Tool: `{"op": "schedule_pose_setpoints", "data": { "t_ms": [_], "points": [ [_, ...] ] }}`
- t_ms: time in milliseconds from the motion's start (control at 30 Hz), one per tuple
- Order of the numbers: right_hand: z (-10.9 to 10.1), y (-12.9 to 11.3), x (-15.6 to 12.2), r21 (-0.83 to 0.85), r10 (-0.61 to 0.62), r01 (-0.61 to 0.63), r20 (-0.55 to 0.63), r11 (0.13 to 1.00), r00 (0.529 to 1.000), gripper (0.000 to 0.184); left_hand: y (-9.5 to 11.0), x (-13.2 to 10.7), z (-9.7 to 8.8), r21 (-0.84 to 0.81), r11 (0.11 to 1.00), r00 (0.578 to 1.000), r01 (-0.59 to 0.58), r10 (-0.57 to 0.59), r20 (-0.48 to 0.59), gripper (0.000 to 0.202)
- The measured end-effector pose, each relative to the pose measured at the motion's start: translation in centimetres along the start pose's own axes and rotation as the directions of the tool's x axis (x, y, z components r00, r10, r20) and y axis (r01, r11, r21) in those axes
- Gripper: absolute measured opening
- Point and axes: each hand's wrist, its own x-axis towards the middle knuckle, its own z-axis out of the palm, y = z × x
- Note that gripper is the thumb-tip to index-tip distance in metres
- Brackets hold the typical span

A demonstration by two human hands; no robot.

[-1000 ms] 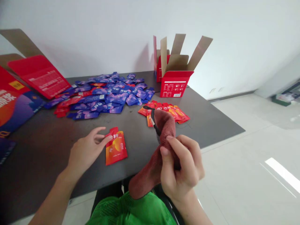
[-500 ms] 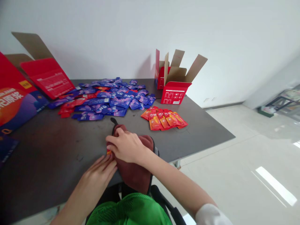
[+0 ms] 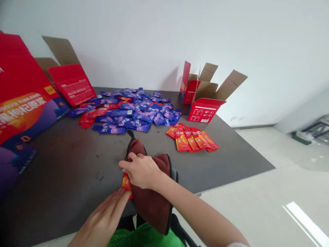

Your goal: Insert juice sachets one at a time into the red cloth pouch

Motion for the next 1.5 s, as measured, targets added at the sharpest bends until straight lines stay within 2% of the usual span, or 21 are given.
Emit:
{"op": "schedule_pose_setpoints", "data": {
  "t_ms": [100, 200, 300, 367, 433, 533, 600, 700, 833, 967, 1033, 1167, 1267, 1367, 1433, 1500],
  "points": [
    [0.1, 0.1, 0.6, -0.030, 0.001, -0.001, 0.014, 1.000, 1.000, 0.024, 0.5, 0.5, 0.3, 0.094, 0.996, 1.000, 0.004, -0.003, -0.013, 0.045],
    [0.3, 1.0, 2.3, -0.066, 0.072, -0.069, 0.049, 0.995, 0.996, 0.026, 0.4, 1.2, 0.2, 0.070, 0.997, 0.999, -0.014, 0.016, -0.028, 0.039],
    [-0.1, 2.1, 4.3, -0.083, 0.143, -0.138, 0.047, 0.987, 0.989, 0.027, 0.2, 1.9, -0.2, -0.005, 1.000, 0.998, -0.004, 0.005, 0.063, 0.038],
    [-1.0, 2.4, 4.7, -0.083, 0.159, -0.156, 0.025, 0.984, 0.987, 0.027, 0.2, 2.2, -0.6, -0.036, 0.999, 0.989, 0.030, -0.024, 0.145, 0.039],
    [-2.1, 1.9, 3.7, -0.075, 0.159, -0.159, -0.010, 0.984, 0.987, 0.027, 0.3, 2.4, -0.8, -0.047, 0.997, 0.982, 0.060, -0.050, 0.184, 0.039],
    [-3.2, 0.2, 0.5, -0.034, 0.059, -0.061, -0.049, 0.998, 0.997, 0.026, 0.7, 2.4, -0.7, -0.026, 0.999, 0.989, 0.045, -0.041, 0.143, 0.037],
    [-3.0, -0.9, -1.5, -0.019, -0.032, 0.032, -0.007, 0.999, 0.999, 0.024, 0.8, 2.3, -0.5, 0.004, 1.000, 0.996, 0.021, -0.021, 0.083, 0.037],
    [-2.1, -1.5, -2.4, -0.037, -0.060, 0.062, 0.047, 0.997, 0.997, 0.021, 0.8, 2.1, -0.2, 0.044, 0.999, 1.000, -0.001, 0.001, 0.004, 0.037],
    [-1.2, -0.5, -0.7, -0.061, -0.078, 0.081, 0.062, 0.995, 0.995, 0.022, 0.5, 1.6, 0.4, 0.043, 0.999, 0.999, -0.014, 0.016, -0.048, 0.035],
    [-0.8, 0.6, 1.2, -0.078, -0.073, 0.078, 0.073, 0.994, 0.995, 0.026, 0.1, 1.2, 1.4, 0.024, 0.999, 0.986, -0.042, 0.045, -0.163, 0.031],
    [-0.4, 1.3, 2.2, -0.088, -0.059, 0.066, 0.079, 0.994, 0.995, 0.027, 0.0, 1.2, 1.6, 0.011, 0.999, 0.982, -0.043, 0.044, -0.182, 0.031],
    [0.2, 2.8, 4.8, -0.088, 0.040, -0.034, 0.073, 0.996, 0.997, 0.026, 0.2, 1.4, 1.3, -0.018, 0.999, 0.994, -0.030, 0.028, -0.104, 0.032],
    [-0.7, 3.7, 5.9, -0.078, 0.117, -0.114, 0.035, 0.990, 0.993, 0.027, 0.6, 1.7, 1.0, -0.044, 0.999, 1.000, -0.007, 0.006, -0.023, 0.033],
    [-2.7, 3.3, 4.4, -0.037, 0.152, -0.153, -0.041, 0.987, 0.988, 0.028, 0.8, 1.9, 1.1, -0.046, 0.999, 1.000, 0.019, -0.018, 0.012, 0.033],
    [-3.8, 2.2, 2.2, 0.058, 0.123, -0.118, -0.087, 0.991, 0.989, 0.028, 0.7, 1.9, 1.2, -0.059, 0.998, 1.000, 0.026, -0.026, 0.000, 0.033],
    [-4.1, 0.9, -0.2, 0.153, 0.056, -0.045, -0.064, 0.987, 0.996, 0.023, 0.6, 1.9, 1.1, -0.070, 0.997, 1.000, 0.021, -0.021, -0.004, 0.035]
  ]
}}
